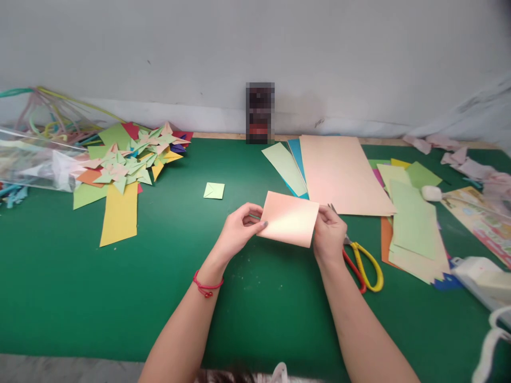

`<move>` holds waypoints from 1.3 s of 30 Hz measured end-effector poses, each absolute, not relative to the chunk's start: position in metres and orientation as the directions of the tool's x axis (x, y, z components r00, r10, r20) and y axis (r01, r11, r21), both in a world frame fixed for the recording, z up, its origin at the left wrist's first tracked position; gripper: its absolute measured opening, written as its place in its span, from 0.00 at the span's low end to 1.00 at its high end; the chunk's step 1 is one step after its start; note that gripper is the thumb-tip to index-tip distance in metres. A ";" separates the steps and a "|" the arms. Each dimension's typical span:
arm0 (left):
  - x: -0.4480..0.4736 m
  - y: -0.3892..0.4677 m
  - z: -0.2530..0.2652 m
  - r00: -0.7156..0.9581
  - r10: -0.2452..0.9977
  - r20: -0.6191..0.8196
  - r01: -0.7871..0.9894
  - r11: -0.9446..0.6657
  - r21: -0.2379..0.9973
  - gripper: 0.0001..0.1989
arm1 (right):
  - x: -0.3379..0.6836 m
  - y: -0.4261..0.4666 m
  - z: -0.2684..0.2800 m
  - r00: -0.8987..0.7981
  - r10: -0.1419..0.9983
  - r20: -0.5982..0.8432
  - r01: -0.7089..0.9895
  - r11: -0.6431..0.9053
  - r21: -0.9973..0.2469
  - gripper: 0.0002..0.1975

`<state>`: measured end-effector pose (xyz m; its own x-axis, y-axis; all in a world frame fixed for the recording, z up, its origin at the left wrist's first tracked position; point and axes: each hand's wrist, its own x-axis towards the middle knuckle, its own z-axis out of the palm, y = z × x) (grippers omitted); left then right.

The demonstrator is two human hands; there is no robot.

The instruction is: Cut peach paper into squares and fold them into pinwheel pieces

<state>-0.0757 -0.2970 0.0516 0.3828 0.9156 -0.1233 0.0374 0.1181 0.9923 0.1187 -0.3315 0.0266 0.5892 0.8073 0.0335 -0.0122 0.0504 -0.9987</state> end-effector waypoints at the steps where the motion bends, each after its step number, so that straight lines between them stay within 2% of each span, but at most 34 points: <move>1: -0.075 -0.297 0.051 0.375 0.920 -0.117 0.023 0.117 0.993 0.12 | 0.119 -0.331 0.027 0.597 0.801 0.042 0.013 0.043 -0.999 0.09; 5: -0.074 -0.297 0.052 0.379 0.919 -0.113 -0.016 0.129 0.992 0.23 | 0.118 -0.332 0.028 0.599 0.800 0.038 0.030 0.025 -0.999 0.11; 7: -0.075 -0.297 0.052 0.392 0.912 -0.120 -0.010 0.135 0.991 0.26 | 0.119 -0.332 0.027 0.599 0.801 0.027 0.014 0.023 -1.000 0.09; 12: -0.078 -0.297 0.052 0.406 0.901 -0.153 0.049 0.145 0.988 0.16 | 0.120 -0.332 0.026 0.565 0.825 0.018 -0.011 0.029 -1.000 0.08; 18: -0.079 -0.297 0.052 0.448 0.882 -0.148 0.079 0.125 0.989 0.13 | 0.119 -0.332 0.028 0.577 0.815 0.051 0.041 0.033 -0.999 0.09; 20: -0.078 -0.296 0.052 0.449 0.885 -0.125 0.065 0.107 0.992 0.16 | 0.119 -0.332 0.028 0.582 0.811 0.061 0.066 0.028 -0.997 0.09; 23: -0.077 -0.296 0.053 0.434 0.896 -0.092 0.026 0.090 0.996 0.27 | 0.118 -0.332 0.029 0.581 0.811 0.069 0.081 0.027 -0.996 0.09; 25: -0.076 -0.296 0.054 0.421 0.905 -0.065 0.010 0.067 0.998 0.31 | 0.117 -0.332 0.030 0.579 0.812 0.077 0.075 0.041 -0.996 0.09; 32: -0.075 -0.299 0.058 0.380 0.924 0.038 0.065 -0.067 0.996 0.13 | 0.116 -0.333 0.031 0.567 0.821 0.071 0.056 0.047 -0.997 0.07; 39: -0.075 -0.298 0.056 0.258 0.963 0.072 0.095 -0.100 0.990 0.05 | 0.113 -0.334 0.030 0.560 0.826 0.058 0.033 0.047 -0.998 0.08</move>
